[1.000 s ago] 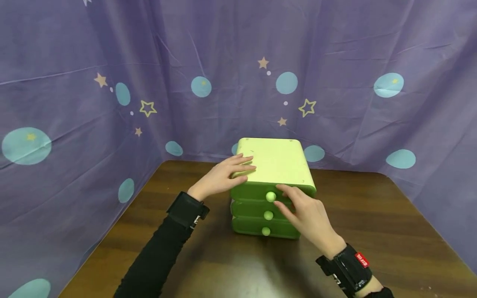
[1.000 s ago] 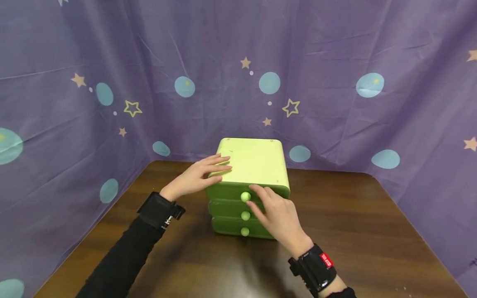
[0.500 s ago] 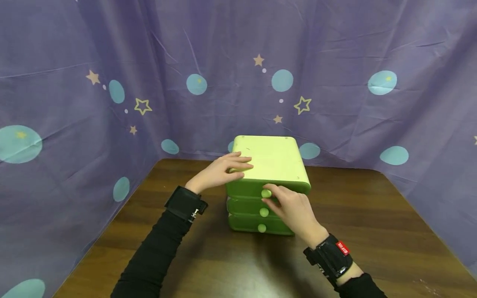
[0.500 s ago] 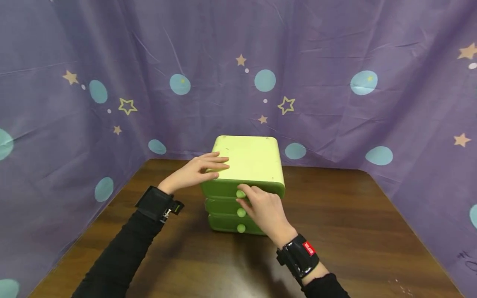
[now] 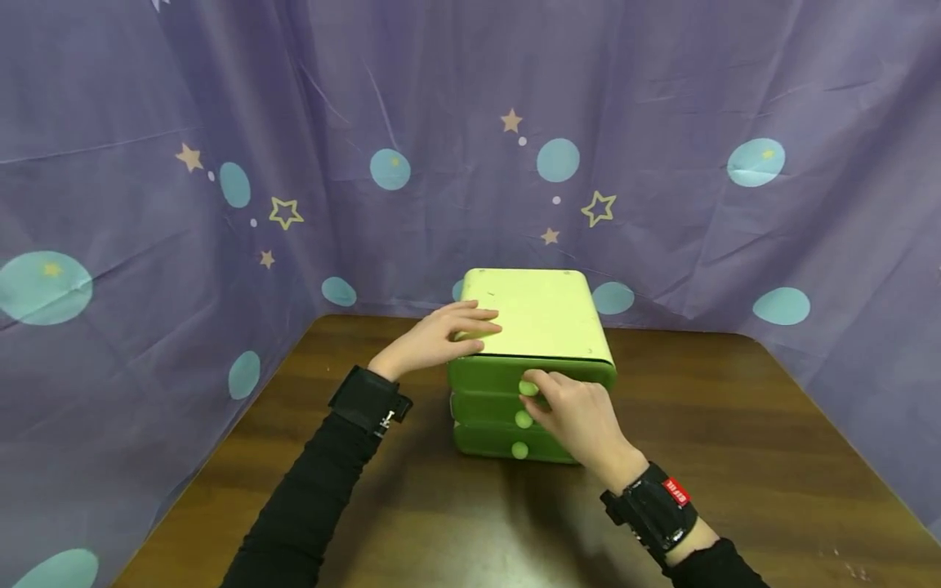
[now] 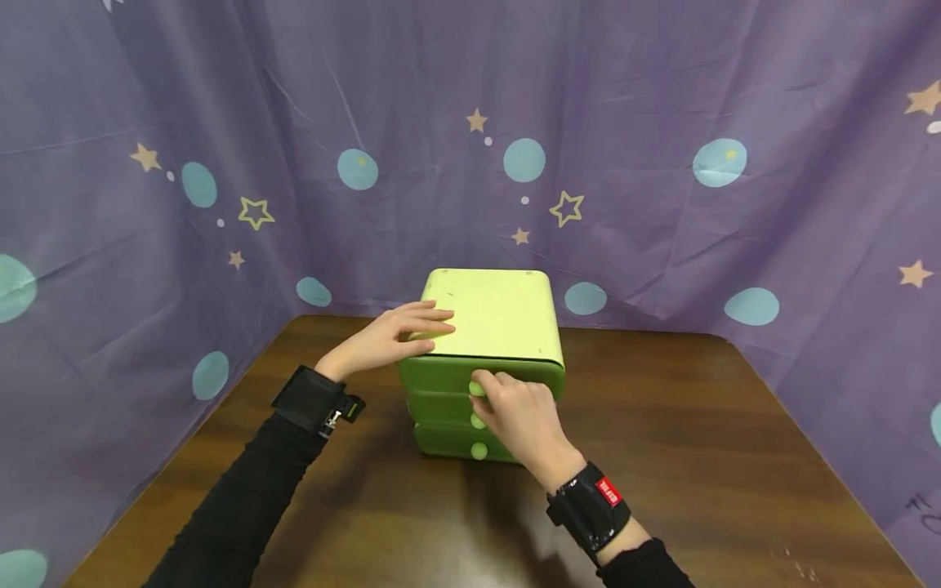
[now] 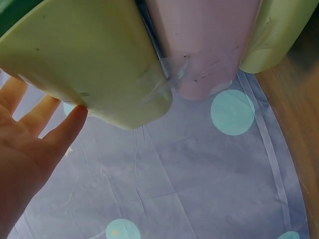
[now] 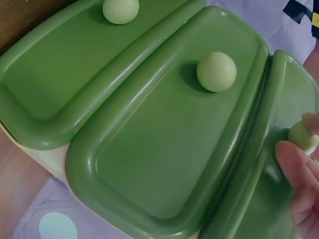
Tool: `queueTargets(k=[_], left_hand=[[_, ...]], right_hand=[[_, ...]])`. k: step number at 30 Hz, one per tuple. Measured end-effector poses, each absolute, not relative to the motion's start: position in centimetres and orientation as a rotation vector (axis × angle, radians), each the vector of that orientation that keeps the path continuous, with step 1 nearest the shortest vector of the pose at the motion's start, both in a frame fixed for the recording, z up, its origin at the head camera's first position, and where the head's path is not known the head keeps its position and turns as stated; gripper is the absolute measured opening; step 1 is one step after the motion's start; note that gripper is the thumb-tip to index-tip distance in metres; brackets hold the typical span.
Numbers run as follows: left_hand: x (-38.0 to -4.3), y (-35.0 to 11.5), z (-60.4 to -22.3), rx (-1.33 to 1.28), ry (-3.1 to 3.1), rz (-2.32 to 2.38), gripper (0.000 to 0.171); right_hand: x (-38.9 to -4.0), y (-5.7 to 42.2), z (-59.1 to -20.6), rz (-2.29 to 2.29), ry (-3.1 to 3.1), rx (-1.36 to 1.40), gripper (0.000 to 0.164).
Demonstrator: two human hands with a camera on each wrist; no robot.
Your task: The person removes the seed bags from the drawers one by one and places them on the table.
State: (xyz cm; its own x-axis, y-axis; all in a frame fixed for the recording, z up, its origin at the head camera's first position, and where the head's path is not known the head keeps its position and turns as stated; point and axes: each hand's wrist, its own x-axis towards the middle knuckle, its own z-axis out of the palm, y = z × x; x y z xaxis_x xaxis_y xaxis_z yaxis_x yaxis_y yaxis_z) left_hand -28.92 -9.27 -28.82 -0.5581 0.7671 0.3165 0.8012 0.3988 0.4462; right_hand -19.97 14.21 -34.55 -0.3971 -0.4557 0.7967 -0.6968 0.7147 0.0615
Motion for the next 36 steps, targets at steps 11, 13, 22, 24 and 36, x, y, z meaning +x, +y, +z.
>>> queueTargets(k=[11, 13, 22, 24, 36], left_hand=[[-29.1, -9.5, -29.6, -1.457, -2.572, -0.898, 0.047], [-29.1, -9.5, -29.5, -1.459, -2.566, -0.896, 0.051], [-29.0, -9.4, -29.3, -1.438, -2.558, -0.877, 0.049], [-29.0, -9.4, -29.2, -1.436, -2.556, -0.877, 0.049], [-29.0, -9.4, -29.1, -1.437, -2.556, -0.852, 0.061]], right_hand=[[-16.1, 13.9, -34.8, 0.296, -2.053, 0.884, 0.03], [-15.2, 13.9, -34.8, 0.306, -2.049, 0.888, 0.019], [-12.1, 13.6, -34.9, 0.338, -1.955, 0.892, 0.035], [-11.5, 13.5, -34.8, 0.334, -1.94, 0.894, 0.035], [-8.4, 13.1, -36.0, 0.294, -1.871, 0.877, 0.036]])
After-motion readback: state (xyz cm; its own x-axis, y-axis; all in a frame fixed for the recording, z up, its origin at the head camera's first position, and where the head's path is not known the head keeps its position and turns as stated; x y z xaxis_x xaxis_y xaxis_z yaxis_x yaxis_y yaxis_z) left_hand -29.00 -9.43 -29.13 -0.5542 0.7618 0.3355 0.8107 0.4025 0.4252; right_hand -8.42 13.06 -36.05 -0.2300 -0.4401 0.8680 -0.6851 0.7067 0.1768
